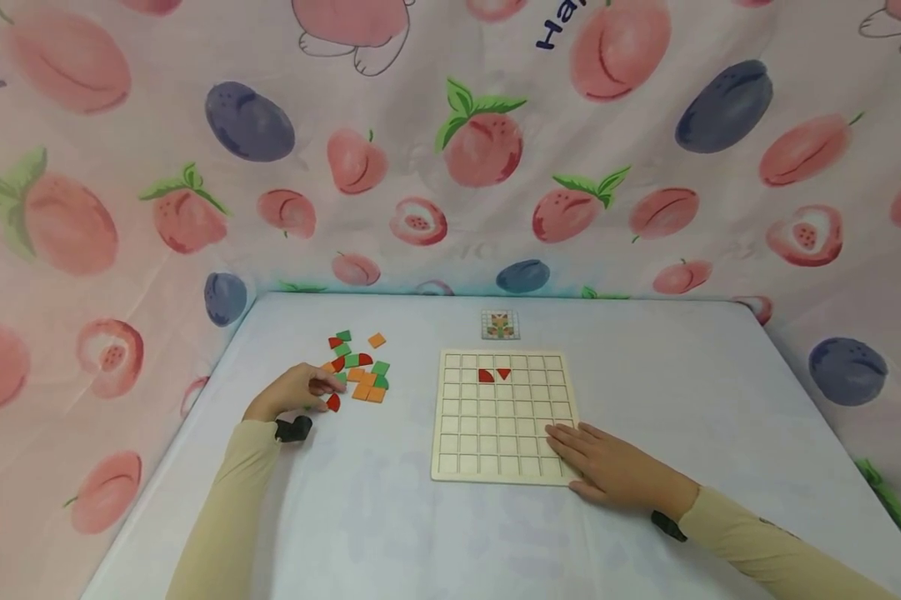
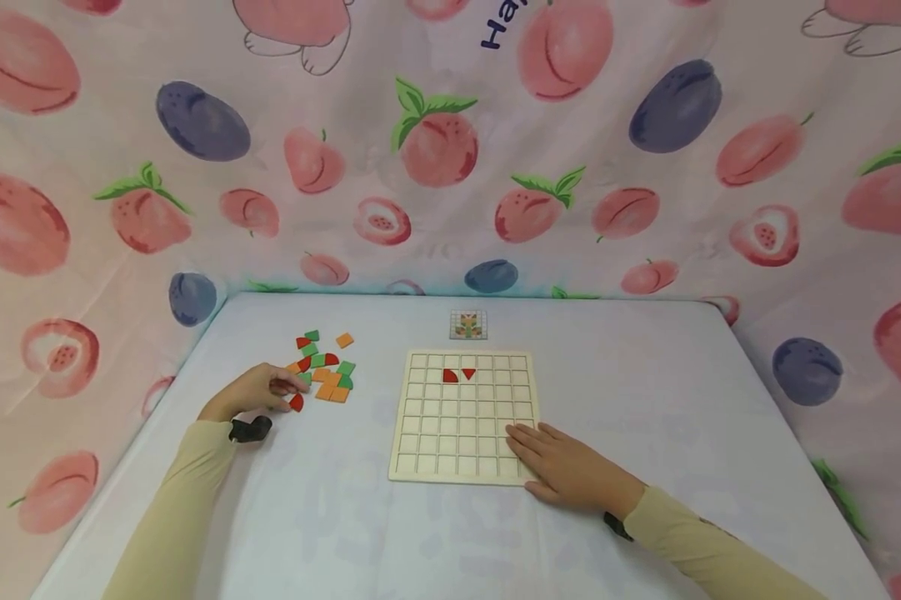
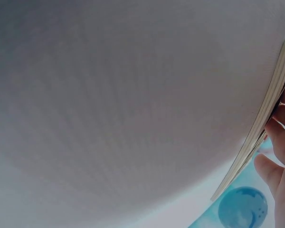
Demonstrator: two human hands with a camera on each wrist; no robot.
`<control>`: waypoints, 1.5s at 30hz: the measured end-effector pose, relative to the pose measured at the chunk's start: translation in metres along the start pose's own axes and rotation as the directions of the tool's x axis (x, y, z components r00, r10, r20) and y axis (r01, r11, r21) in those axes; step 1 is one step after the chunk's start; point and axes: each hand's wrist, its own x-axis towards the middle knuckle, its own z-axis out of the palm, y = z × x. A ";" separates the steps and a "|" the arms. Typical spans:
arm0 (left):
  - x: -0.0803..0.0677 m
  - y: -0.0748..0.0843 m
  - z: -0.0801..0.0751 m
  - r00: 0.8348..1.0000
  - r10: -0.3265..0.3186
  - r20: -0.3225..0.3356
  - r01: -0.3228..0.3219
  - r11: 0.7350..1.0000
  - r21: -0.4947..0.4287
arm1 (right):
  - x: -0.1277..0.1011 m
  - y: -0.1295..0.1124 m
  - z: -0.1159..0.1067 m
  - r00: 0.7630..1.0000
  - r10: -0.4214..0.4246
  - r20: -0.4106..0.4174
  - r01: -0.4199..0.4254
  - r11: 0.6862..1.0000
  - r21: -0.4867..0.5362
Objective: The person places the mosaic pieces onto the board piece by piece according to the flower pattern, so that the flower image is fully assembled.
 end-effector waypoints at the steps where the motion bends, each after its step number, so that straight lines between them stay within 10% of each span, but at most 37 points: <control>1: 0.000 -0.001 0.000 1.000 0.001 0.002 -0.001 1.000 0.002 | 0.000 0.000 0.000 1.000 -0.001 -0.001 0.001 1.000 0.005; 23: 0.008 0.000 0.029 0.971 -0.027 -0.238 0.045 0.996 0.074 | -0.001 -0.002 -0.003 0.998 -0.030 -0.048 0.028 0.999 -0.032; 45: -0.001 0.014 0.035 0.986 -0.040 -0.159 0.051 0.997 0.062 | -0.001 0.000 0.000 0.999 -0.013 -0.030 0.012 0.999 -0.037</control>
